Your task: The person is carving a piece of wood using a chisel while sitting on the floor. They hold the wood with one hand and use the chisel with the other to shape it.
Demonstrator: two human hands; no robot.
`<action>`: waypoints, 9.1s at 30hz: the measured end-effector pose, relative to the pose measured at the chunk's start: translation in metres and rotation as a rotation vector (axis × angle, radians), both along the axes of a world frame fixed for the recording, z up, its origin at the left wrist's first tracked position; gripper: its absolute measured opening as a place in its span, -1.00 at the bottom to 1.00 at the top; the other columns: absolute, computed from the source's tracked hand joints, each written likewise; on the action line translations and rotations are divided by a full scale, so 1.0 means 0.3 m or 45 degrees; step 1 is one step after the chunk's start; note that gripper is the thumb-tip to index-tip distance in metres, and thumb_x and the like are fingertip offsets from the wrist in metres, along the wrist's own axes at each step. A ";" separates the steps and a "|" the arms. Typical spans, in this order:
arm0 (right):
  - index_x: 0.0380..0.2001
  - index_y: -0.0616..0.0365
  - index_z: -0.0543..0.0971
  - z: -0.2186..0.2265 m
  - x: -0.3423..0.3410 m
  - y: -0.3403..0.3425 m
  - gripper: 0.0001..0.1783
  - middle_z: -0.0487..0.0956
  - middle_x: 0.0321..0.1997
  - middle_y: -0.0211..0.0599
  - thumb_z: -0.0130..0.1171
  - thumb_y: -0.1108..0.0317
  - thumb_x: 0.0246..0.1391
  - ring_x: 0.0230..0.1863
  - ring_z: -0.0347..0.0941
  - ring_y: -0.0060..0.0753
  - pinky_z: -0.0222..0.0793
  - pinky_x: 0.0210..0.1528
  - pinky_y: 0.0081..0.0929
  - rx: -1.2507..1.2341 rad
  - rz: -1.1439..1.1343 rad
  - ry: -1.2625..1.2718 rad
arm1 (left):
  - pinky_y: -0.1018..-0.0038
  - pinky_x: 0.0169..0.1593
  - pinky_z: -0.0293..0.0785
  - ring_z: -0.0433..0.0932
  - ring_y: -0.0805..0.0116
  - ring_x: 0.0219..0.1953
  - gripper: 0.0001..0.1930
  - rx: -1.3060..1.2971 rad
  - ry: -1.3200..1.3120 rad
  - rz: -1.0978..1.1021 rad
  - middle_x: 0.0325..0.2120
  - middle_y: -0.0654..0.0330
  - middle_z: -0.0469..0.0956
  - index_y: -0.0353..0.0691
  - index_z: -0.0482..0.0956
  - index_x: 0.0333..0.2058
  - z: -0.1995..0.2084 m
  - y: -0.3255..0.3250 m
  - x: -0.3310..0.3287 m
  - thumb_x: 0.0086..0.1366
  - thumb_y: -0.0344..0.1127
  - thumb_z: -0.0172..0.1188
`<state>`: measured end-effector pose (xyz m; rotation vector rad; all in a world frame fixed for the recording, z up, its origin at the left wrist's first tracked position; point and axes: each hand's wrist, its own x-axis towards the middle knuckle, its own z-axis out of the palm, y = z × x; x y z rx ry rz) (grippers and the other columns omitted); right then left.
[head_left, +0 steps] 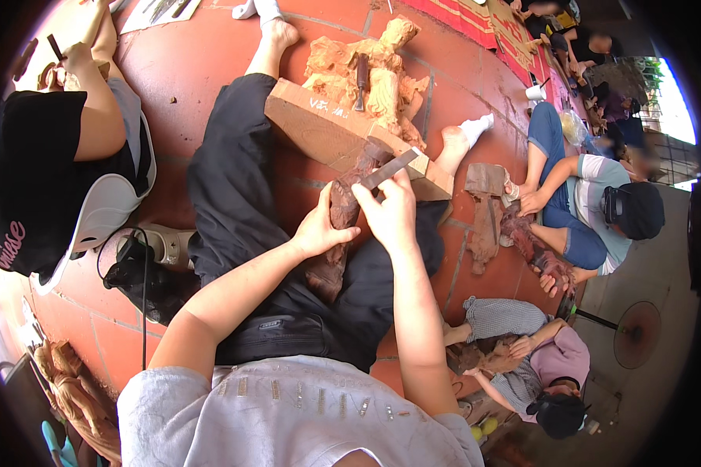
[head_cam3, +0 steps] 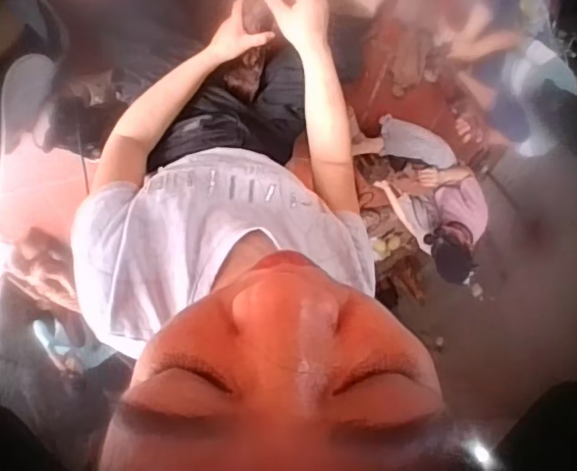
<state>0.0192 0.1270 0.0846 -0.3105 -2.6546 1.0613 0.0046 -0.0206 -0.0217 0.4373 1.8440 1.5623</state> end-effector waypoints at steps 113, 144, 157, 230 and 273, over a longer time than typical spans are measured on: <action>-0.27 0.22 0.64 -0.082 0.026 0.102 -0.76 0.66 -0.33 -0.27 0.32 0.29 0.06 -0.28 0.61 -0.37 0.50 -0.17 -0.45 -0.698 -0.088 0.004 | 0.28 0.14 0.38 0.46 0.05 0.09 0.14 0.083 0.071 -0.027 0.07 -0.14 0.39 -0.27 -0.18 0.32 -0.034 0.001 0.003 -0.03 -0.02 0.45; -0.30 0.24 0.63 -0.032 0.023 0.059 -0.76 0.55 -0.10 -0.15 0.32 0.32 0.00 -0.11 0.52 -0.19 0.43 -0.05 -0.30 -0.185 0.114 0.044 | 0.32 0.14 0.39 0.45 0.10 0.10 0.15 0.101 0.024 -0.028 0.07 -0.14 0.40 -0.35 -0.20 0.30 -0.035 -0.007 -0.003 -0.02 -0.05 0.47; -0.31 0.25 0.60 -0.024 -0.004 0.067 -0.80 0.61 -0.26 -0.20 0.28 0.33 0.07 -0.24 0.58 -0.30 0.47 -0.18 -0.38 -0.431 -0.045 -0.005 | 0.32 0.10 0.41 0.48 0.13 0.05 0.08 0.120 0.016 -0.008 0.02 -0.12 0.43 -0.32 -0.14 0.27 -0.026 -0.005 0.000 0.00 -0.08 0.46; -0.30 0.22 0.62 -0.049 0.000 0.069 -0.78 0.60 -0.23 -0.20 0.30 0.30 0.04 -0.19 0.57 -0.24 0.46 -0.14 -0.36 -0.326 -0.069 -0.033 | 0.32 0.13 0.38 0.44 0.18 0.07 0.08 0.095 0.004 -0.032 0.05 -0.08 0.39 -0.30 -0.13 0.27 0.015 0.002 -0.005 -0.02 -0.09 0.48; -0.41 0.24 0.57 -0.046 0.093 0.145 -0.91 0.52 0.00 -0.19 0.29 0.50 0.00 0.07 0.45 -0.34 0.34 0.15 -0.30 -0.475 0.219 0.153 | 0.28 0.26 0.26 0.36 0.05 0.21 0.18 0.042 -0.076 -0.053 0.15 -0.15 0.33 -0.27 -0.26 0.33 0.017 -0.010 -0.010 -0.03 -0.04 0.46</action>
